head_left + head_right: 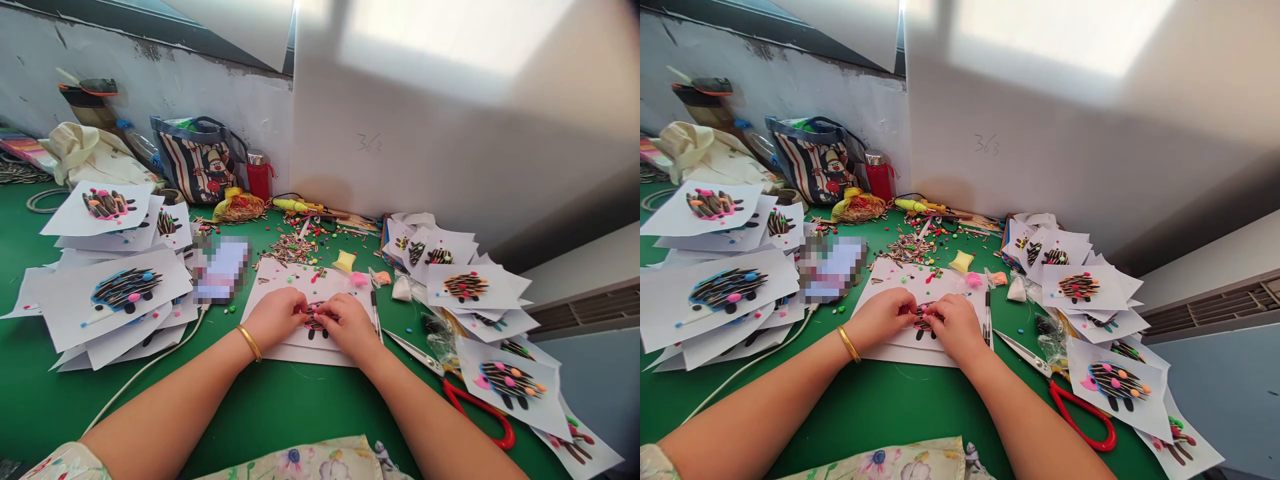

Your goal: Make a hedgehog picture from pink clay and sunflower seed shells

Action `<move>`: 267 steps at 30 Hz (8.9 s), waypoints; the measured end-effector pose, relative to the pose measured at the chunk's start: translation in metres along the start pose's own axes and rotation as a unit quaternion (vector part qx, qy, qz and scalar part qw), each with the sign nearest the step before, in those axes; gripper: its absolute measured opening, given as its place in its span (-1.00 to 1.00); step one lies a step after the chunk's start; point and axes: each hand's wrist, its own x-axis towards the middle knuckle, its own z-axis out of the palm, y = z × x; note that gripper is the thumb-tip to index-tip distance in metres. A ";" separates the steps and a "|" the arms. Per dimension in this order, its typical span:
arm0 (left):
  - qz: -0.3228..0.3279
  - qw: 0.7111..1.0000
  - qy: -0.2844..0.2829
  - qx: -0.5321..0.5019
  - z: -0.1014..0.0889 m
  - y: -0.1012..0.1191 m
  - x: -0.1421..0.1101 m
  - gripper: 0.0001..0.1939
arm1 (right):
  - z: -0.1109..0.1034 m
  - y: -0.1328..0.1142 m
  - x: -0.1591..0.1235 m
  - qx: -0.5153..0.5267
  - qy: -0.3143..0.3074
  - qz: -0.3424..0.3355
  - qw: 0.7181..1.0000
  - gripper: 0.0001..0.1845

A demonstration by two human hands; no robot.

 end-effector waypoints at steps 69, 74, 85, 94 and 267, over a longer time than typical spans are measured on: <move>0.021 0.887 0.037 -0.460 0.004 0.029 -0.017 -0.64 | -0.046 -0.024 -0.015 -0.106 0.091 -0.188 0.972 -0.56; 0.019 0.924 0.009 -0.382 0.003 0.036 -0.022 -0.79 | -0.040 -0.015 -0.033 -0.104 0.117 -0.190 0.969 -0.50; 0.038 0.960 -0.059 -0.272 -0.007 0.059 -0.037 -0.85 | -0.048 -0.022 -0.071 -0.073 0.120 -0.164 0.976 -0.36; 0.022 0.963 -0.032 -0.266 -0.002 0.086 -0.060 -0.79 | -0.049 -0.046 -0.089 0.025 0.147 -0.155 0.977 -0.49; 0.184 0.975 0.060 -0.105 -0.037 0.072 0.005 -0.87 | -0.046 -0.010 -0.035 0.502 -0.060 0.064 0.861 -0.64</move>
